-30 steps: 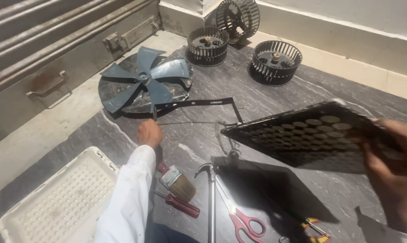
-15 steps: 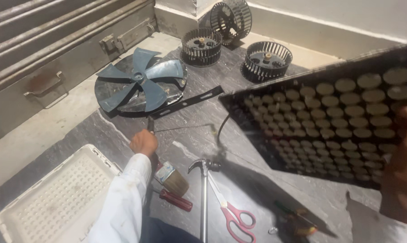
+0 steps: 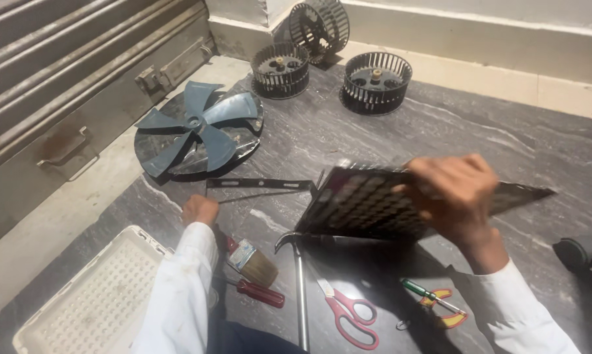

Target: The person removes a metal bracket from a rectangular LED panel using a screwdriver, then flips the panel to access the LED array. They use a brush to clean the surface and a screwdriver to adjust or remove individual LED components.

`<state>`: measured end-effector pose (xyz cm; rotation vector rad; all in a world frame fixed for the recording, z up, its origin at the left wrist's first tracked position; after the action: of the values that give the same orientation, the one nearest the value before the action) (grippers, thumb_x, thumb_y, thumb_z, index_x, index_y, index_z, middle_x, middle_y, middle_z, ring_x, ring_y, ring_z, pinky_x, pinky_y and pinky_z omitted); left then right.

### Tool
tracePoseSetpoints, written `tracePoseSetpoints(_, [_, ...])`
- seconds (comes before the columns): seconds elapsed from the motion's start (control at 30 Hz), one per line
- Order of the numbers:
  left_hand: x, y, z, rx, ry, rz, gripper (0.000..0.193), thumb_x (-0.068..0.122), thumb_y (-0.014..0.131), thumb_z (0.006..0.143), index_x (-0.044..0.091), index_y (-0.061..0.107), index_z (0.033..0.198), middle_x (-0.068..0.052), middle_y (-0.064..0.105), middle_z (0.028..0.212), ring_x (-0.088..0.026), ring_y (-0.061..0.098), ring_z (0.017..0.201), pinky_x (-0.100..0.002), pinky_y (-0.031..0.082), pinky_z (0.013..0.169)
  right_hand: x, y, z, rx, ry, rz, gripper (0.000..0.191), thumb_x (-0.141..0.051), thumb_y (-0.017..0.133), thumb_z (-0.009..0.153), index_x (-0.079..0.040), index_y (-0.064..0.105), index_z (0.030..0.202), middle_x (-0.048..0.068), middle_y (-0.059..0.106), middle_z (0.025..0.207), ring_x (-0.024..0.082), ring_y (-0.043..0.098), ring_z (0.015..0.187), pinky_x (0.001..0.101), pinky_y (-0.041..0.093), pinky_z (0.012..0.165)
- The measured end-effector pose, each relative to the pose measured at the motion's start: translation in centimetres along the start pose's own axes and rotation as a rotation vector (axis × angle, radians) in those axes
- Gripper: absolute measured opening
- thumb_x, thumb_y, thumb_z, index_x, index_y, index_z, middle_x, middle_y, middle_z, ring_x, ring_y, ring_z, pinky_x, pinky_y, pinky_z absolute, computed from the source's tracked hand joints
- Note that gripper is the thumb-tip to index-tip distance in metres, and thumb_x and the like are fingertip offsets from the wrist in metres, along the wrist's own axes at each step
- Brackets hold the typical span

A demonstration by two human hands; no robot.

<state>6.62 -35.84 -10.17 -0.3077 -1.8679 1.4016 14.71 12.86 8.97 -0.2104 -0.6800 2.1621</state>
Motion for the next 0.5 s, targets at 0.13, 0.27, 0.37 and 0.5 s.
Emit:
tracePoseSetpoints(0.13, [-0.7, 1.0, 0.2, 0.08, -0.025, -0.013, 0.036, 0.033, 0.066, 0.092, 0.004, 0.079, 0.109, -0.022, 0.072, 0.119, -0.041, 0.068, 0.114, -0.047, 0.054, 0.096, -3.8, 0.6, 0.6, -0.017, -0.143, 0.087, 0.019, -0.023, 0.084, 0.084, -0.015, 0.072, 0.097, 0.0, 0.076, 0.095, 0.016, 0.071, 0.08, 0.0312, 0.044, 0.068])
tracePoseSetpoints(0.27, [-1.9, 2.6, 1.6, -0.054, -0.009, -0.071, 0.037, 0.033, 0.068, 0.089, 0.005, 0.078, 0.11, -0.025, 0.071, 0.115, -0.044, 0.067, 0.113, -0.048, 0.052, 0.096, -5.9, 0.1, -0.3, -0.012, -0.176, 0.123, 0.016, -0.022, 0.081, 0.086, -0.016, 0.072, 0.097, 0.001, 0.076, 0.095, 0.017, 0.071, 0.08, 0.0312, 0.044, 0.065])
tracePoseSetpoints(0.37, [-0.7, 2.5, 1.7, 0.074, 0.074, -0.13, 0.035, 0.032, 0.066, 0.094, 0.0, 0.076, 0.103, -0.029, 0.07, 0.108, -0.047, 0.066, 0.106, -0.052, 0.051, 0.091, -7.2, 0.3, -2.2, 0.035, -0.249, 0.104, 0.008, -0.02, 0.072, 0.092, -0.018, 0.072, 0.099, 0.002, 0.076, 0.097, 0.018, 0.072, 0.083, 0.0311, 0.045, 0.066])
tracePoseSetpoints(0.5, [1.6, 0.0, 0.7, 0.308, 0.233, -0.265, 0.036, 0.029, 0.058, 0.106, -0.004, 0.07, 0.096, -0.032, 0.067, 0.105, -0.049, 0.065, 0.099, -0.056, 0.049, 0.087, -7.9, 1.9, -4.4, 0.01, -0.319, 0.112, 0.014, -0.025, 0.065, 0.095, -0.018, 0.07, 0.106, 0.004, 0.075, 0.103, 0.02, 0.072, 0.089, 0.0327, 0.048, 0.069])
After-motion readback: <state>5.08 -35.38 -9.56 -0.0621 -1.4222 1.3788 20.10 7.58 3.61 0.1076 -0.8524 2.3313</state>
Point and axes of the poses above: each hand's wrist, its own z-axis towards the middle knuckle, its own y-axis out of the palm, x = y × z, the point moved 6 cm from there along z, towards the middle knuckle
